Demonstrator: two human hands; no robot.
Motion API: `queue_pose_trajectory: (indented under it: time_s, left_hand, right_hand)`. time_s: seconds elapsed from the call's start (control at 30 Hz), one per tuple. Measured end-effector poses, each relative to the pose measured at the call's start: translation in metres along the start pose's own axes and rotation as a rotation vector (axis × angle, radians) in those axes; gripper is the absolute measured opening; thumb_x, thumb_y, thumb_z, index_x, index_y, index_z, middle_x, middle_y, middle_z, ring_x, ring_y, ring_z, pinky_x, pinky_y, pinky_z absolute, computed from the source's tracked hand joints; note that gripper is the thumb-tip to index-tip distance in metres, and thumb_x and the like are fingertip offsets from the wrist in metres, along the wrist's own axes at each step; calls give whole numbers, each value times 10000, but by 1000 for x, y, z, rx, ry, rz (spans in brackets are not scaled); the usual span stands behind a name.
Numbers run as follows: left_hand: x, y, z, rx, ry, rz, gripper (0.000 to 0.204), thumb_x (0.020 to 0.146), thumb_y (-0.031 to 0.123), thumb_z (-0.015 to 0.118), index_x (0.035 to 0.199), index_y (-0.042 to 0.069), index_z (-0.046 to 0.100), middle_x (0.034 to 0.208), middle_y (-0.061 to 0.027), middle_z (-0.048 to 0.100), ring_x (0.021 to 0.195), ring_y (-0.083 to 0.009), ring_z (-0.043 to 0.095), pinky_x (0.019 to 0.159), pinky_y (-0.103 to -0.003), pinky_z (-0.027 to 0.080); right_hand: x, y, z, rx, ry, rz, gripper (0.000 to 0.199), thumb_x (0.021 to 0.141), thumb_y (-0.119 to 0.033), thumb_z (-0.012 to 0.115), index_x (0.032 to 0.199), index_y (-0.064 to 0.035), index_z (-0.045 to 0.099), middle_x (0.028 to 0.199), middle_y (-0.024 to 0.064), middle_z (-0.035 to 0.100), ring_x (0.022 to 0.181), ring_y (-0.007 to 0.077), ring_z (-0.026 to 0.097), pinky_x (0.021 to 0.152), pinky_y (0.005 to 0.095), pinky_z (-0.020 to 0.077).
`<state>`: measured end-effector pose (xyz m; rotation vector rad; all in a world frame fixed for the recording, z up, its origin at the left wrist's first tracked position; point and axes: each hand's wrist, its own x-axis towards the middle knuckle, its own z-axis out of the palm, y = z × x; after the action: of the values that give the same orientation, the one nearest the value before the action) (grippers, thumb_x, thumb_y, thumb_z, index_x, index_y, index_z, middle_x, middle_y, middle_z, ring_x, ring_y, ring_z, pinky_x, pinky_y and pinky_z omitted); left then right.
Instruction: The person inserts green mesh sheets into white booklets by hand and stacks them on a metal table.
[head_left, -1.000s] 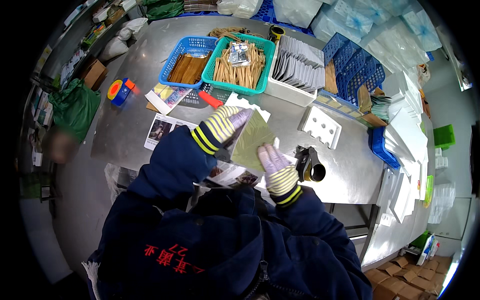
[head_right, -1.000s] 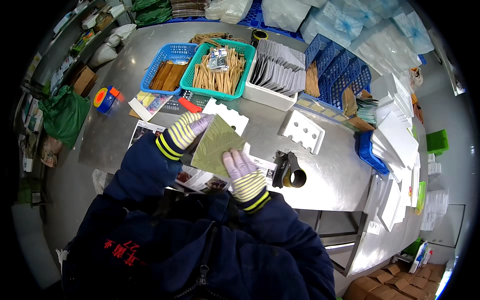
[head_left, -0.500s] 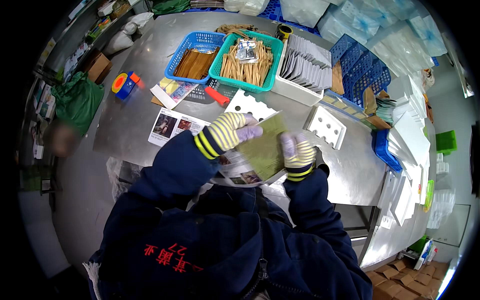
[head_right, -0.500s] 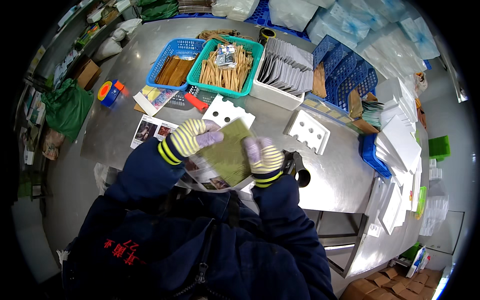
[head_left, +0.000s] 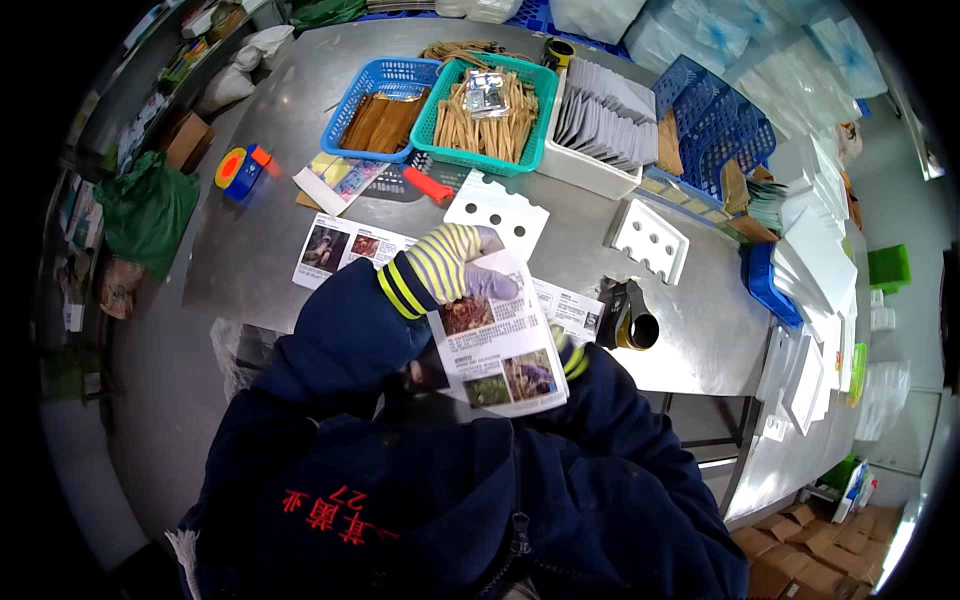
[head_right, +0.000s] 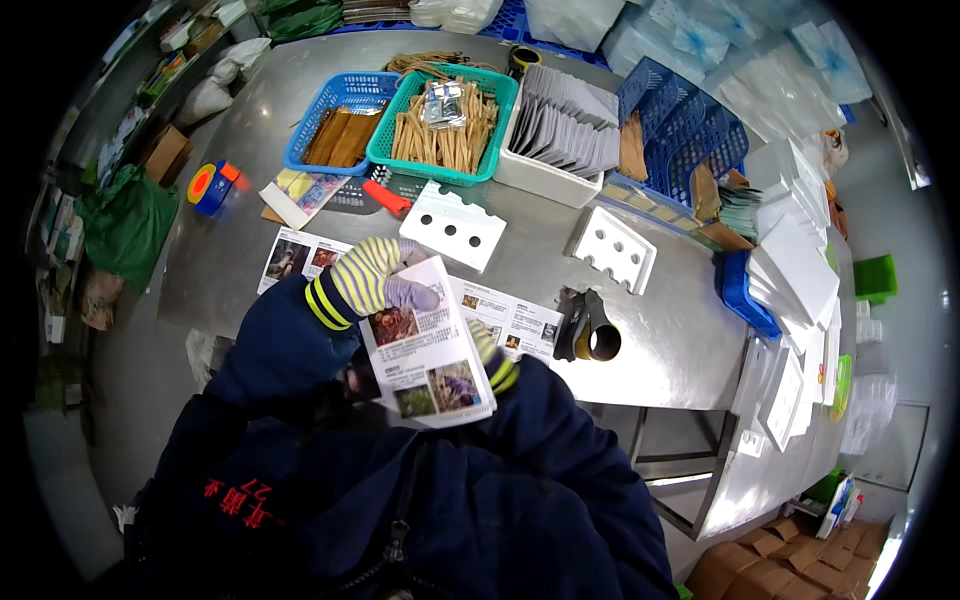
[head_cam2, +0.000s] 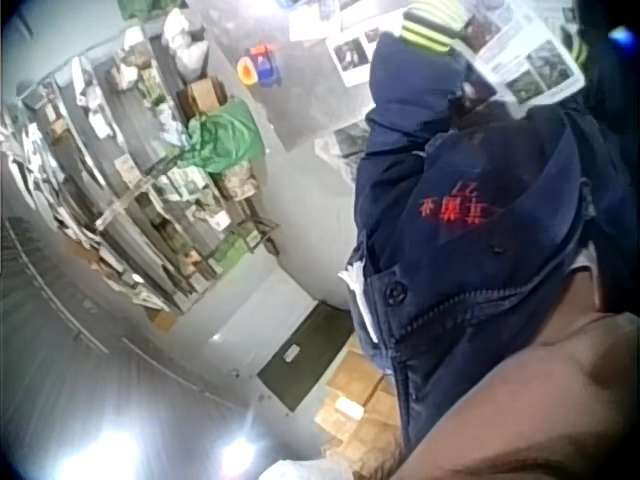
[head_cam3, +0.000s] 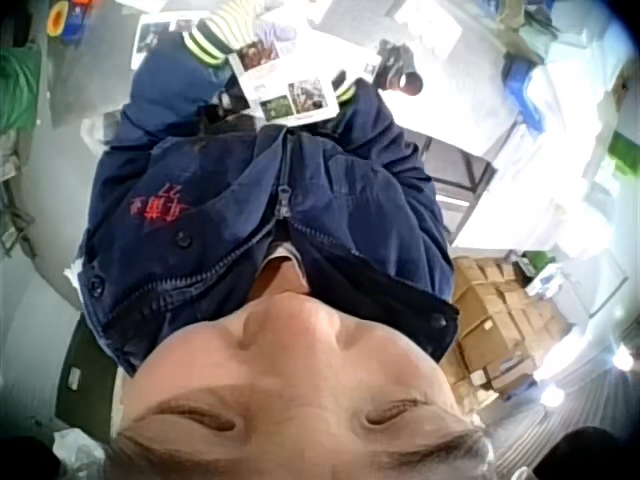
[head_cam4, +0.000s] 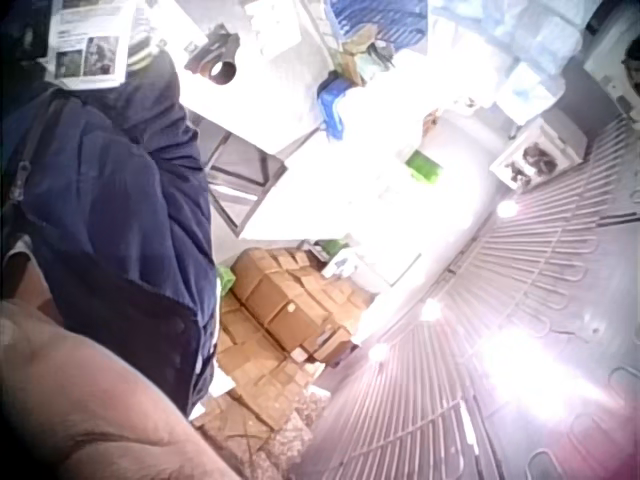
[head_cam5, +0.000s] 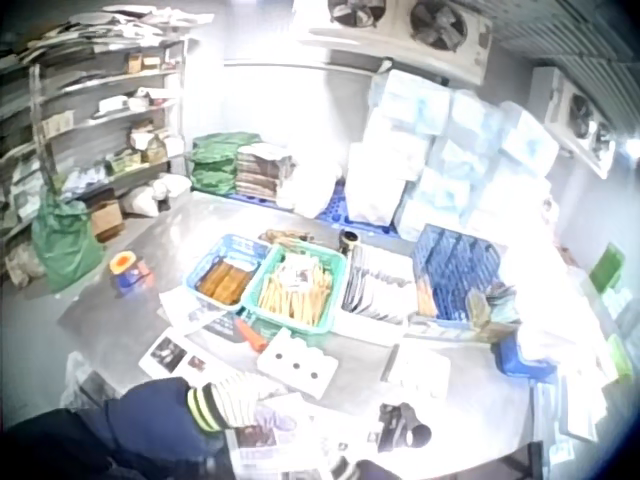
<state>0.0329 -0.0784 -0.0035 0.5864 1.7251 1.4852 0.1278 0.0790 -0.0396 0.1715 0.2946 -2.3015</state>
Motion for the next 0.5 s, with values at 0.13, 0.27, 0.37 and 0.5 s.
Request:
queue_pose_trajectory:
  time_s: [0.13,0.27,0.37,0.5]
  left_hand:
    - [0,-5,2,257,95,185,377,717,255,764,968,8,630,845,-94,659,788,-122,609,706,-274,472]
    - [-4,4,-10,262,257,201,364,709,298,772,880,8,633,732,-38,627,718,-103,577,650,-271,459]
    - [-5,-25,-36,89,126,199,398,736,270,763,981,-2,606,758,-45,622,687,-89,567,629,-250,460]
    - [-11,-38,-44,231,50,43,407,835,283,660,1084,-27,574,950,-106,655,817,-118,594,739,-267,481]
  right_hand:
    - [-26,-41,8,-1102,240,-114,489,894,-296,568,1267,-9,436,1131,129,575,993,207,569,877,338,456]
    - [-36,-33,-14,-1005,195,-169,365,900,-214,574,1190,5,539,1095,65,611,970,129,574,826,274,461]
    - [-57,-47,-15,-1133,378,-260,314,906,-163,561,1138,49,562,1026,106,640,924,153,607,806,279,481]
    - [-58,-42,-14,-1390,486,-628,289,926,-135,518,1159,31,551,1077,128,624,949,166,605,810,287,484]
